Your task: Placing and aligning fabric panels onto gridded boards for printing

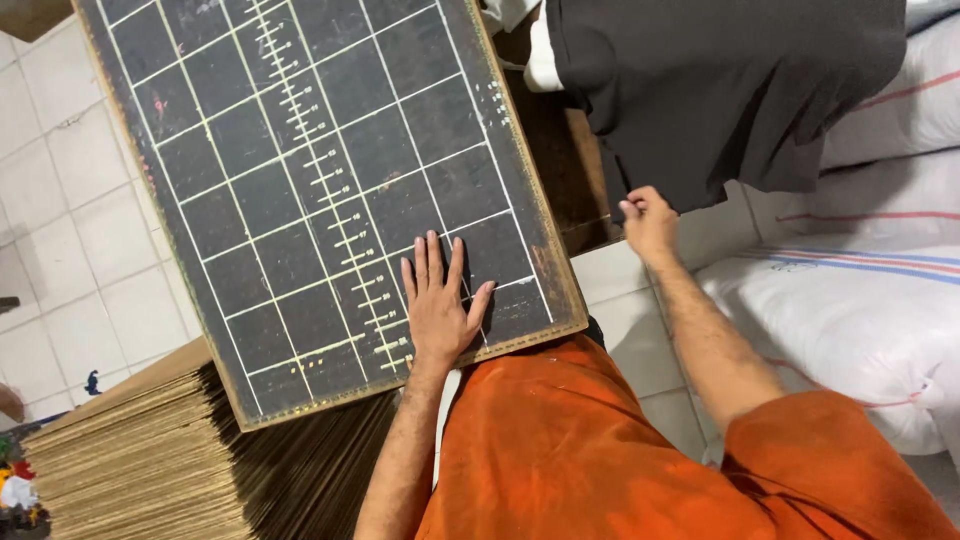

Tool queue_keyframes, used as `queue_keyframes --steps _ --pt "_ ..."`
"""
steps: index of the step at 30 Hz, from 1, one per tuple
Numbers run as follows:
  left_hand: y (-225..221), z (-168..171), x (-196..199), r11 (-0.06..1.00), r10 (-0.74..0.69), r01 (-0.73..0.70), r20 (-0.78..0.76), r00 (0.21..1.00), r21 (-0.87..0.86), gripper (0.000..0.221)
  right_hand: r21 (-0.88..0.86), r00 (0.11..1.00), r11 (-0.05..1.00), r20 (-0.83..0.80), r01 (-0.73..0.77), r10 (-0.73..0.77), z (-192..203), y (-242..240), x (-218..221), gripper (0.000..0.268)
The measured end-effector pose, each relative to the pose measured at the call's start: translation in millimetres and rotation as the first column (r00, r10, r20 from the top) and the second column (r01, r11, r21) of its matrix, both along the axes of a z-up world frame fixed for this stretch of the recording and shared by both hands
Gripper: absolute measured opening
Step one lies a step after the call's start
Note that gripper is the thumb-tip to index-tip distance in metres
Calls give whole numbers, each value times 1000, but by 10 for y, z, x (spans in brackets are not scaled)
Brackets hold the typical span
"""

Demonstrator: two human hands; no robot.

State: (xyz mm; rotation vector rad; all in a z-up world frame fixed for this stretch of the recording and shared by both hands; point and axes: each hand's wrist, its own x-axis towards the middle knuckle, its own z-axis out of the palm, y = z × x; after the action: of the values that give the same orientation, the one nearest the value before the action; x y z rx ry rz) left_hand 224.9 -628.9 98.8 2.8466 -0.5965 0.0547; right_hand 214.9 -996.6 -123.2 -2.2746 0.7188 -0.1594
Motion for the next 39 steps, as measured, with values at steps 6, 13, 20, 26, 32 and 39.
queue_keyframes --steps 6,13,20,26,32,39 --pt "147 -56 -290 998 -52 53 46 998 -34 73 -29 974 997 215 -67 72 534 -1529 -131 28" --pt "646 -117 -948 978 -192 196 61 980 -72 74 787 645 488 601 -376 -472 2773 -665 -1039 27" --pt "1290 456 -1880 756 -317 198 -84 945 -624 90 707 842 549 540 -445 -12 2857 1829 -2008 30" --pt "1661 401 -2649 389 -328 60 -78 941 -919 74 608 731 409 521 -680 441 3249 3544 -2440 18" --pt "2079 424 -2974 382 -92 -82 -126 988 -921 10 753 794 255 558 -607 242 3261 3674 -2533 20" --pt "2681 -181 -3169 530 150 -213 -156 976 -821 40 697 785 458 619 -552 5 4220 3659 -2605 22"
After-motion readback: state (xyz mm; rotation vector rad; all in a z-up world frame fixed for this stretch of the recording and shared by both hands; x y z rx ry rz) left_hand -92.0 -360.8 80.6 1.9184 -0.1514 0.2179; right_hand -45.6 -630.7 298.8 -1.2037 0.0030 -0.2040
